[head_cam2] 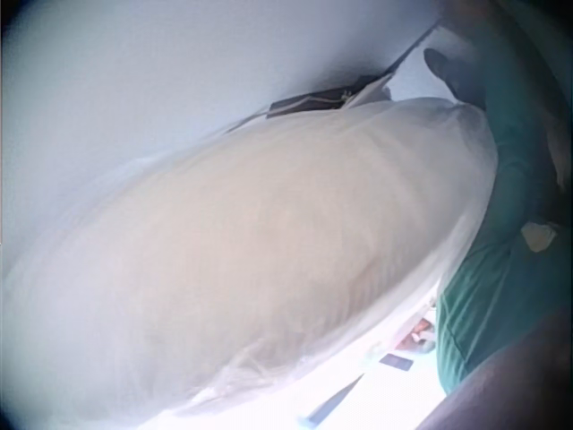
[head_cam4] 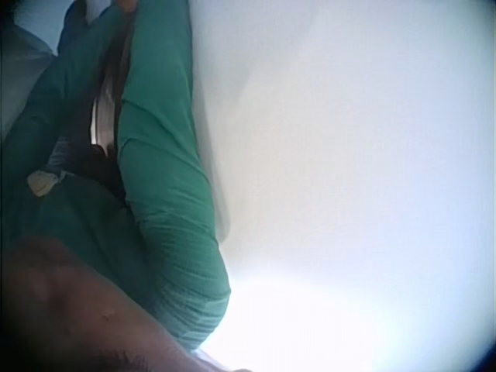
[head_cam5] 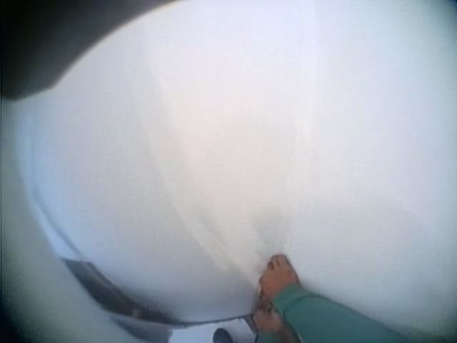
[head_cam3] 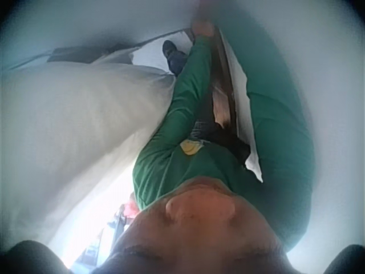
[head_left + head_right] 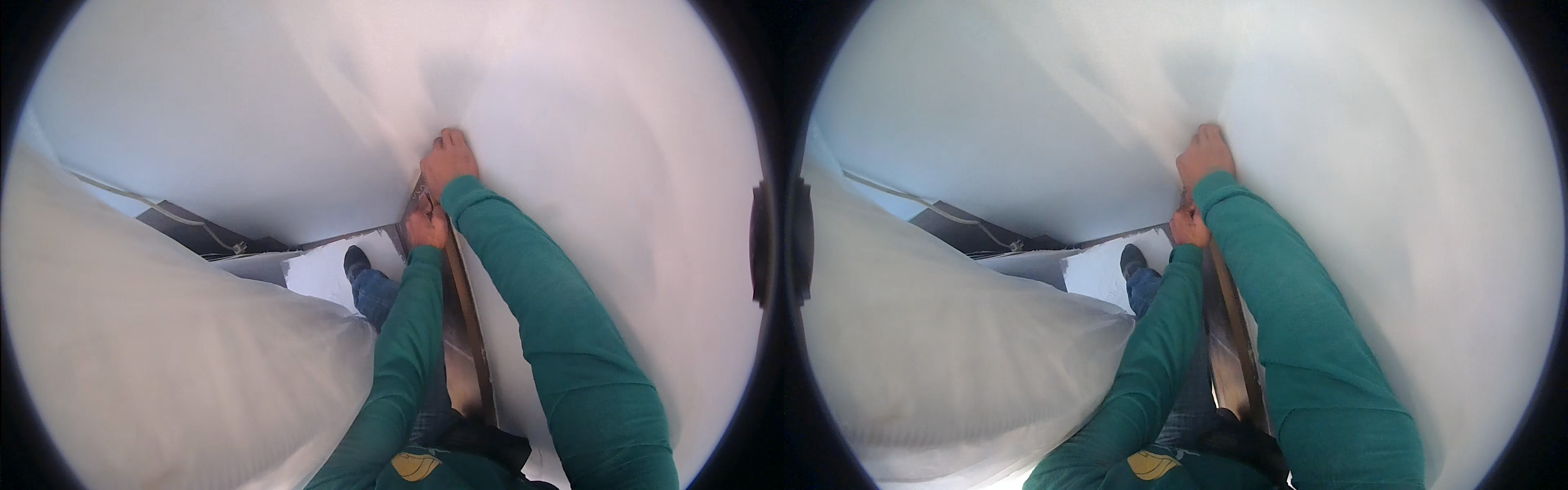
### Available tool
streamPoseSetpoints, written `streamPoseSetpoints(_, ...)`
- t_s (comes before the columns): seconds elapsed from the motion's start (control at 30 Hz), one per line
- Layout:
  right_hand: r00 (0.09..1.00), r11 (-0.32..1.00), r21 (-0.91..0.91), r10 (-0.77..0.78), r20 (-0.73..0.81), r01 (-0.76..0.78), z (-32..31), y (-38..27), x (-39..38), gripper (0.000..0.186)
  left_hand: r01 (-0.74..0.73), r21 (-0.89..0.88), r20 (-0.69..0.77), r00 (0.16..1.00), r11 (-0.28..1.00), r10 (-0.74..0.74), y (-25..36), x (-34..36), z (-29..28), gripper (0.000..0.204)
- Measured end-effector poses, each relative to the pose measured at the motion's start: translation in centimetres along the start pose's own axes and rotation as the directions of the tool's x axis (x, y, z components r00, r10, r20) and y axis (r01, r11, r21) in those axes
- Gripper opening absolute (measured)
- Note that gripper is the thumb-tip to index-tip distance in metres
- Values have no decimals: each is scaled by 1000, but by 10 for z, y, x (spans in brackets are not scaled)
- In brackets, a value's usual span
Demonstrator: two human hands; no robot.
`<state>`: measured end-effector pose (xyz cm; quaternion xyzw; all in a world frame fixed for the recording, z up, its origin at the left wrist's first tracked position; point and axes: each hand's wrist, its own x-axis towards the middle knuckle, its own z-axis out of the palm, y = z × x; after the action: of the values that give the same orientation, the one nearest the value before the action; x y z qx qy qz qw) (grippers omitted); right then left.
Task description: The person uses a utility knife to trim a wooden baseboard along a wall corner. The person holds the baseboard in place and carefully cuts the edge to fit the corner.
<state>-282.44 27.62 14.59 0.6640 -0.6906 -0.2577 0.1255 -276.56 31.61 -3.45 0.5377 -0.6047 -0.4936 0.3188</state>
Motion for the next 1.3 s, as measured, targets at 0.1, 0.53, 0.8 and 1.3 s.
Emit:
streamPoseSetpoints(0.1,990,999,-47,-4,-138,-2,9,7,2,27,-19,19,-24,1000,1000,20,2,-1,4,58)
streamPoseSetpoints(0.53,995,1000,-15,-4,-102,3,-11,18,-12,24,-138,-28,-105,985,990,134,21,-11,5,72)
streamPoseSetpoints(0.8,995,999,16,36,-93,-35,-14,12,-9,25,-36,71,-63,997,997,40,22,-3,3,54)
streamPoseSetpoints(1.3,979,1000,-14,0,-205,-3,5,10,-2,23,10,57,-68,998,998,-6,18,5,-4,64)
